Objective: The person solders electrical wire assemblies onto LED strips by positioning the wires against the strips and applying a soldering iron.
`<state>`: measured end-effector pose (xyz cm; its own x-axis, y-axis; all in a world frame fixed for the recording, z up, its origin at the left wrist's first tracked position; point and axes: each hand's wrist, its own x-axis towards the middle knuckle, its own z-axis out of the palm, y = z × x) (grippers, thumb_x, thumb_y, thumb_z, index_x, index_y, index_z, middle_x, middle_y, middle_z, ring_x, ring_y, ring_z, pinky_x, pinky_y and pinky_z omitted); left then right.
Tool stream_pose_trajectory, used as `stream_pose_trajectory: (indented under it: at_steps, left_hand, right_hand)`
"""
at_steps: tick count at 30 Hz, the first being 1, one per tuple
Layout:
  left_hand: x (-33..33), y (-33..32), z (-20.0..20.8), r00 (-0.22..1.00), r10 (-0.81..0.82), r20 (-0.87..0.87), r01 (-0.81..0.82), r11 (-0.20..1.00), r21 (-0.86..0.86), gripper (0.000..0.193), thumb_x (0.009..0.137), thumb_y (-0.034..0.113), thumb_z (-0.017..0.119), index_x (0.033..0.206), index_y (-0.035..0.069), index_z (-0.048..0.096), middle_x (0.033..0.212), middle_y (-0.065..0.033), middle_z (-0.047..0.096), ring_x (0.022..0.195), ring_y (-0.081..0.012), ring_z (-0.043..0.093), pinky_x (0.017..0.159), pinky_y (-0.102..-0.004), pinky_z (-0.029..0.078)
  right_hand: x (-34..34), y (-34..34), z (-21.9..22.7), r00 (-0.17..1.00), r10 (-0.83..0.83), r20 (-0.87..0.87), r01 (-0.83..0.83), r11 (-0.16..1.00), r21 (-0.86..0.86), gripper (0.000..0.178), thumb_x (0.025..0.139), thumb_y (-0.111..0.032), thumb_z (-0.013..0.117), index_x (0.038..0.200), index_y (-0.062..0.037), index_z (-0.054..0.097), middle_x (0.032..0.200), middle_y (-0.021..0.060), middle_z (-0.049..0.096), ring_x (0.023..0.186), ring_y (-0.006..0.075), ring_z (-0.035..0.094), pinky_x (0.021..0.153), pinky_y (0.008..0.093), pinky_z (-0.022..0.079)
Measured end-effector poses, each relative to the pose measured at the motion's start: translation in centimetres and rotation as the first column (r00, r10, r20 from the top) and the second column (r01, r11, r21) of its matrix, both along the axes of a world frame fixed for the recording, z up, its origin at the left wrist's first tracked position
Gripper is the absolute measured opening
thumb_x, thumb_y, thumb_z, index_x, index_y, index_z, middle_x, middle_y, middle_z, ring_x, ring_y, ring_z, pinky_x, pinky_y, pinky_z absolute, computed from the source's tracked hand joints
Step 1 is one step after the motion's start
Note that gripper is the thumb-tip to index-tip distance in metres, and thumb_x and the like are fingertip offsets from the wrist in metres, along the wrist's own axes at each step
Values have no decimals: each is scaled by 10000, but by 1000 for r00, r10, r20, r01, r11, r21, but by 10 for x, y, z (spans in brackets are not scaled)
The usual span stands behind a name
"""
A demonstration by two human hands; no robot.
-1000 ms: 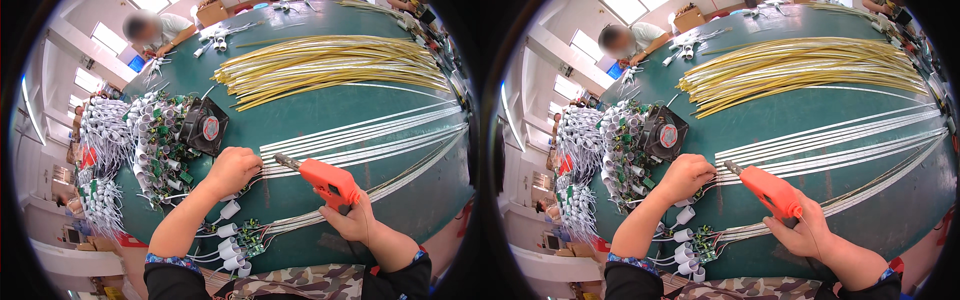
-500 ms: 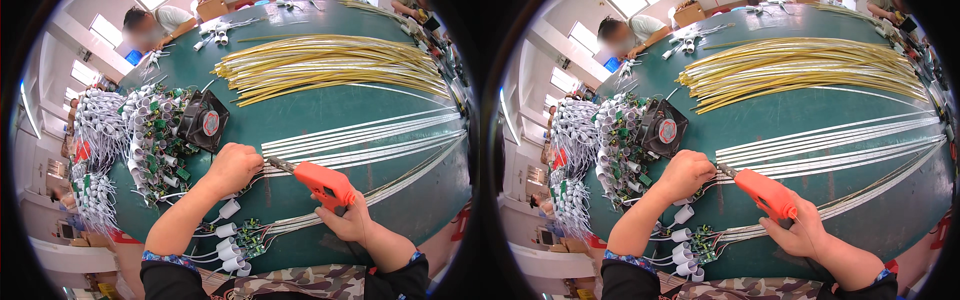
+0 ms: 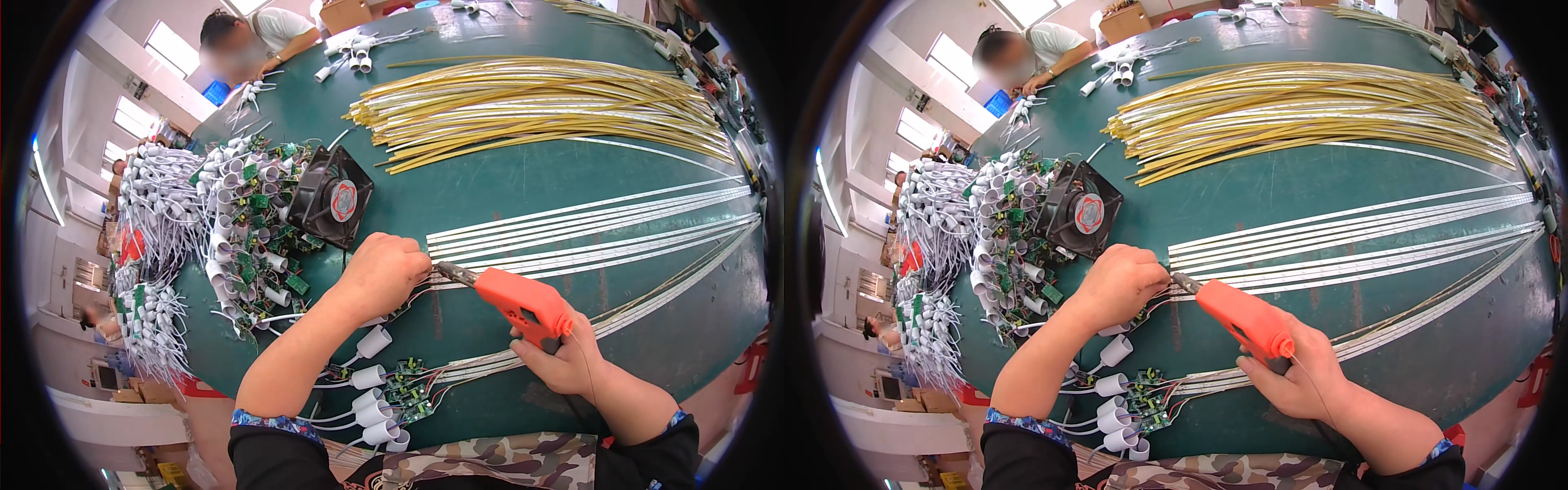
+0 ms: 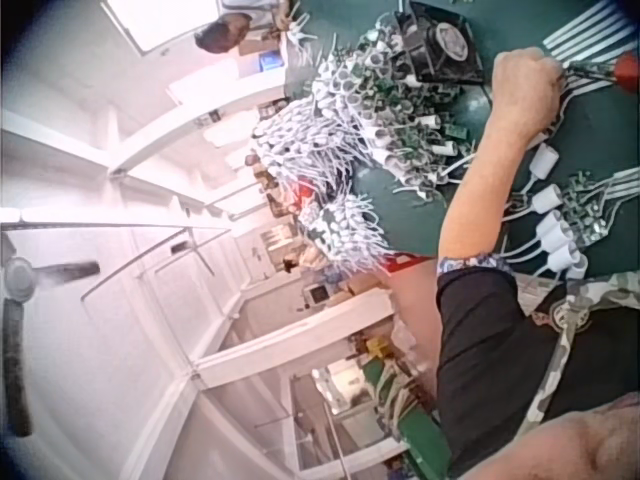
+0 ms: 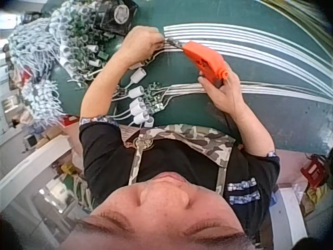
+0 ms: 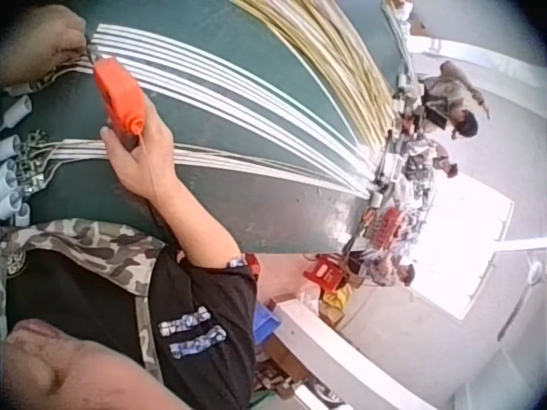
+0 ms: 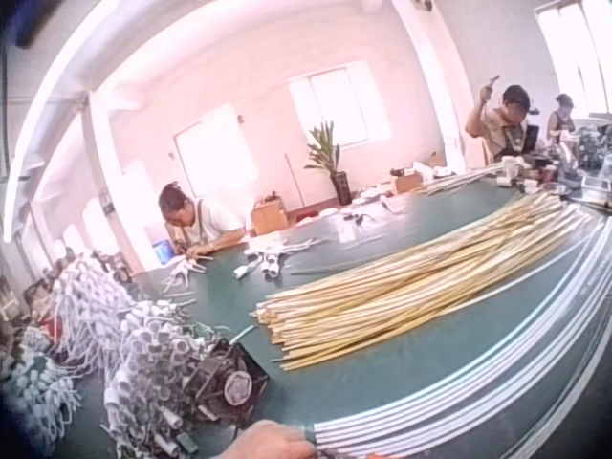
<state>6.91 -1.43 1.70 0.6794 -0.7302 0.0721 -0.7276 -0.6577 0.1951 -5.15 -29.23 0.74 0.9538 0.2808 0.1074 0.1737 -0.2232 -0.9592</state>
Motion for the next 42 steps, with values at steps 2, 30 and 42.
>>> stream_pose_trajectory:
  at_steps: [2, 30, 42]
  left_hand:
    - [0, 0, 0, 1000, -3, 8, 3, 1000, -2, 59, 783, 138, 721, 773, 81, 711, 713, -74, 618, 728, -312, 624, 671, -439, 488]
    - [-1, -1, 5, 999, 17, -44, -16, 1000, 16, 53, 794, 131, 713, 804, 82, 729, 747, -74, 636, 755, -308, 637, 684, -438, 511]
    - [-30, -5, 22, 955, 276, -114, -241, 938, 251, 390, 749, 245, 750, 1042, 40, 593, 1058, -110, 553, 1021, -311, 559, 868, -426, 509]
  right_hand:
    - [0, -1, 1, 999, 7, 46, -5, 999, -47, 509, 818, -94, 719, 1286, -14, 536, 907, 83, 676, 800, 241, 669, 770, 338, 524]
    - [-6, -12, 3, 995, -62, 74, 60, 998, 36, 448, 809, -84, 740, 1217, -8, 571, 911, 95, 643, 756, 193, 637, 728, 328, 508]
    - [-9, -17, 6, 996, -86, -13, 87, 993, 74, 447, 811, -78, 728, 1219, -7, 559, 897, 94, 641, 738, 182, 616, 708, 323, 496]
